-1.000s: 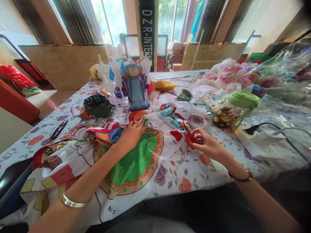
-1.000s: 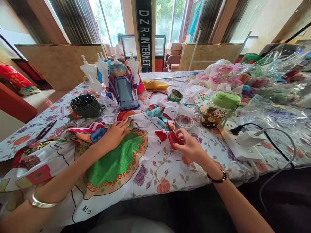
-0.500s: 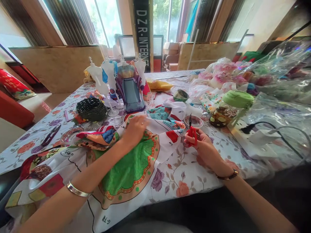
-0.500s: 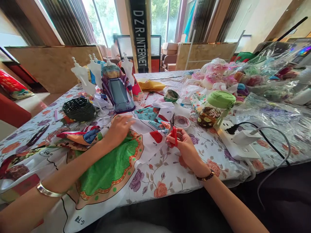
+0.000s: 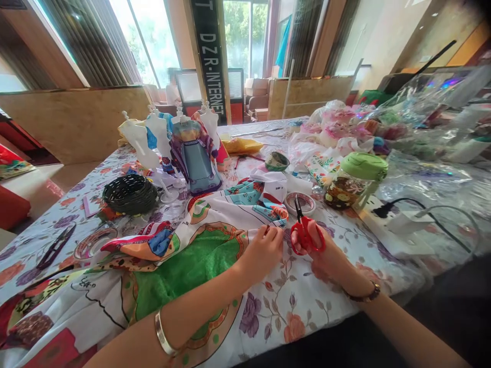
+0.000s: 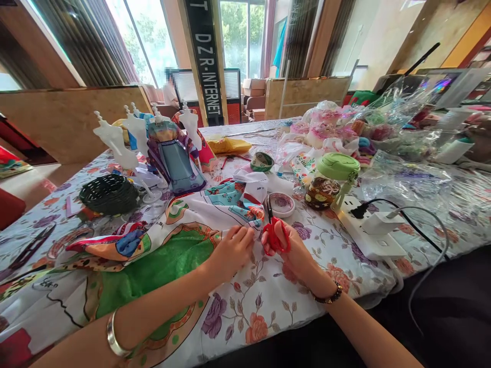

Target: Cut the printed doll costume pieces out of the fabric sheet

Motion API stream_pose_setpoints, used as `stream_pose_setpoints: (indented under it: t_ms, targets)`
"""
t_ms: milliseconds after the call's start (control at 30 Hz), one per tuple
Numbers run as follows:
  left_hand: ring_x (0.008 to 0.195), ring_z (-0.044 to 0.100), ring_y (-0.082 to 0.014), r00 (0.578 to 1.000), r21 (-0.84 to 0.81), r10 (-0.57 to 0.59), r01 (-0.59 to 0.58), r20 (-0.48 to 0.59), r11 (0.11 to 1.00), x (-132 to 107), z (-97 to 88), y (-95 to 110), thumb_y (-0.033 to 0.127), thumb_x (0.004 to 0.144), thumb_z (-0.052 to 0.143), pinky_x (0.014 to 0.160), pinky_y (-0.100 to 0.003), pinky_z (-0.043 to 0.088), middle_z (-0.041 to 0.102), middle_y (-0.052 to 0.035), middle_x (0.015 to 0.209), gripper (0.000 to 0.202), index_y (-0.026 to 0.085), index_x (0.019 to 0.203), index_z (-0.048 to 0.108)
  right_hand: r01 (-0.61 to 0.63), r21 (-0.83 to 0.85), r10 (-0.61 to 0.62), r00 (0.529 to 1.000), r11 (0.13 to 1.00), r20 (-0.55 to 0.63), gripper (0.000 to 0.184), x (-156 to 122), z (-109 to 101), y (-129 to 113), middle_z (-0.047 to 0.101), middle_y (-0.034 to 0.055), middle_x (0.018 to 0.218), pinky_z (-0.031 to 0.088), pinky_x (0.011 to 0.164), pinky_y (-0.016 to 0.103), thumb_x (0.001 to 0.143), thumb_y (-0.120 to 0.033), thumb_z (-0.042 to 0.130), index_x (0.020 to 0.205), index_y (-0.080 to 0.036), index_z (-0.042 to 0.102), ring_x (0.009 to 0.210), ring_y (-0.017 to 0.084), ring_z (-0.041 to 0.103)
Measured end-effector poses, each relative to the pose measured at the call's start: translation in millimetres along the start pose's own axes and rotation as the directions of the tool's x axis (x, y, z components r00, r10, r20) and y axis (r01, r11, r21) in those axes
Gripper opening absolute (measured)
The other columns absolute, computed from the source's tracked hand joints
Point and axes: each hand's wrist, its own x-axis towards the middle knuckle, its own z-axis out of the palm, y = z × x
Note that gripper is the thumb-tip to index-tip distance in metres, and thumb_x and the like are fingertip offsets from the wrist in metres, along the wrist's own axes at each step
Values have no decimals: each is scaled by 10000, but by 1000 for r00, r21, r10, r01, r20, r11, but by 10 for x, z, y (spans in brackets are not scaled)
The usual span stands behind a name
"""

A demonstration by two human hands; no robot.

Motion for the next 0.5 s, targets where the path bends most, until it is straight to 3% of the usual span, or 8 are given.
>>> stream_pose_setpoints:
  t_ms: [100, 200, 267, 333, 400, 500]
  targets:
    - [942, 578, -210, 999, -77, -12, 9, -44, 997, -31, 52, 10, 101, 903, 442, 837, -340, 463, 625, -110, 1029, 216, 118, 964, 648, -38, 33, 35, 997, 999, 74, 528, -9, 32, -5, 600, 18, 708, 439, 589, 293, 789, -741, 482, 746, -216, 522, 595, 144, 525]
    - [896, 593, -216, 990, -166, -139, 132, -28, 977, -63, 120, 5, 66, 881, 447, 766, -342, 490, 633, -101, 979, 201, 136, 929, 629, -84, 41, 78, 990, 996, 117, 536, -7, 57, -29, 596, 22, 703, 433, 599, 317, 810, -755, 414, 744, -233, 516, 610, 169, 527]
    - [882, 595, -216, 966, -324, -255, 226, -48, 919, -81, 123, -37, 38, 870, 430, 761, -346, 496, 633, -100, 969, 206, 140, 910, 604, -46, 29, 42, 991, 999, 129, 539, 3, 59, -46, 590, 24, 704, 428, 618, 317, 797, -756, 439, 702, -231, 516, 621, 168, 515]
    - [845, 592, -193, 900, -610, -432, 315, -50, 727, -103, 70, -130, 25, 865, 411, 749, -322, 495, 631, -74, 918, 206, 161, 854, 565, 7, 26, -10, 993, 1000, 118, 559, 16, 42, -55, 586, 26, 701, 425, 631, 310, 770, -771, 463, 664, -224, 501, 621, 161, 497]
    - [810, 591, -163, 818, -825, -575, 331, 9, 458, -128, -29, -276, 50, 870, 418, 734, -288, 487, 626, -40, 870, 179, 183, 802, 517, -1, 34, -2, 995, 999, 95, 590, 22, 5, -50, 594, 27, 710, 420, 619, 299, 744, -804, 453, 673, -221, 503, 607, 153, 489]
    - [743, 577, -131, 686, -935, -710, 335, 159, 115, -162, -194, -559, 151, 872, 478, 694, -252, 459, 610, -5, 821, 91, 192, 792, 492, -107, 5, 106, 989, 994, 106, 702, 18, -65, -17, 615, 42, 736, 400, 571, 289, 678, -891, 370, 749, -218, 555, 552, 136, 464]
